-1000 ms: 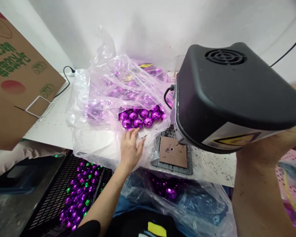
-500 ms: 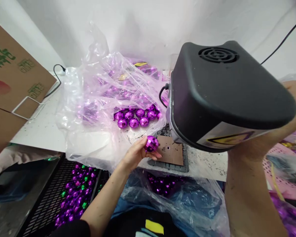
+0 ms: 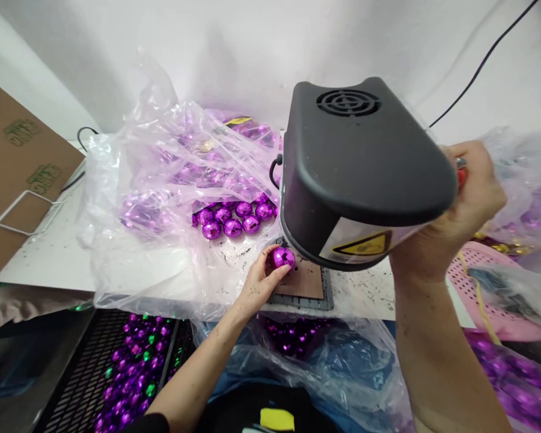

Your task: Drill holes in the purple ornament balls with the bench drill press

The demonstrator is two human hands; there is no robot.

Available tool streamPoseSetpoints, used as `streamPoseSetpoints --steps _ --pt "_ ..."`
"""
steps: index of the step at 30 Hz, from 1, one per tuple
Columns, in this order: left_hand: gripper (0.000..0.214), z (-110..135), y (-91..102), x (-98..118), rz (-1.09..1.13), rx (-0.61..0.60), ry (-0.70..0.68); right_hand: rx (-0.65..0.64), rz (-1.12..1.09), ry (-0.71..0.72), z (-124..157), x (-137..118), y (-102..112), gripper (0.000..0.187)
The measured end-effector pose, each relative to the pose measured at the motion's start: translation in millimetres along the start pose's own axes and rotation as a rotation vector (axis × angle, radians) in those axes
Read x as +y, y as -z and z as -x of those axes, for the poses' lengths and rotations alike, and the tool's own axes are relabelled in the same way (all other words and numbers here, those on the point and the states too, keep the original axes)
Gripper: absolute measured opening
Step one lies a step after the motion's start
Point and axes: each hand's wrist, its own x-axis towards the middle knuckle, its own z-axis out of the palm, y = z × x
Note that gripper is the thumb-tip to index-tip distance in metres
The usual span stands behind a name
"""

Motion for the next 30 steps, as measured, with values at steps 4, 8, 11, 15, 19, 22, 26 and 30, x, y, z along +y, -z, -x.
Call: streamPoseSetpoints --steps 4,8,11,15,19,22,26,30 --pt "0.042 -0.1 -8.8 -11.1 -0.223 0.032 -0.105 -0.003 0.007 -0.007 -0.3 1.3 1.2 0.05" --pt "0.042 1.6 -15.0 -17.7 -0.41 0.04 -0.212 -0.01 0.007 -0.011 0.2 1.8 1.9 0.048" --pt "0.042 3.8 -17.7 -18.9 -0.549 0.023 -0.297 -0.01 0.013 -0.015 0.7 0.8 1.6 0.049" --pt "0.043 5.9 -23.1 -17.7 -0.68 0.004 -0.377 -0.01 0.011 -0.011 0.8 -0.8 1.4 0.048" --pt "0.043 6.5 -28.1 -14.4 -0.657 -0.033 -0.35 -0.002 0.029 -0.004 1.5 -3.1 0.7 0.049" --pt "0.039 6.3 -30.4 -12.9 -0.591 -0.055 -0.288 0.021 0.042 0.0 3.2 -3.9 -0.3 0.047" --pt "0.029 5.5 -33.3 -11.8 -0.586 -0.045 -0.245 0.035 0.087 -0.007 4.4 -2.3 -0.5 0.039" --pt "0.035 5.1 -34.4 -11.6 -0.674 -0.037 -0.242 0.002 0.057 -0.027 4.0 -2.3 2.0 0.043"
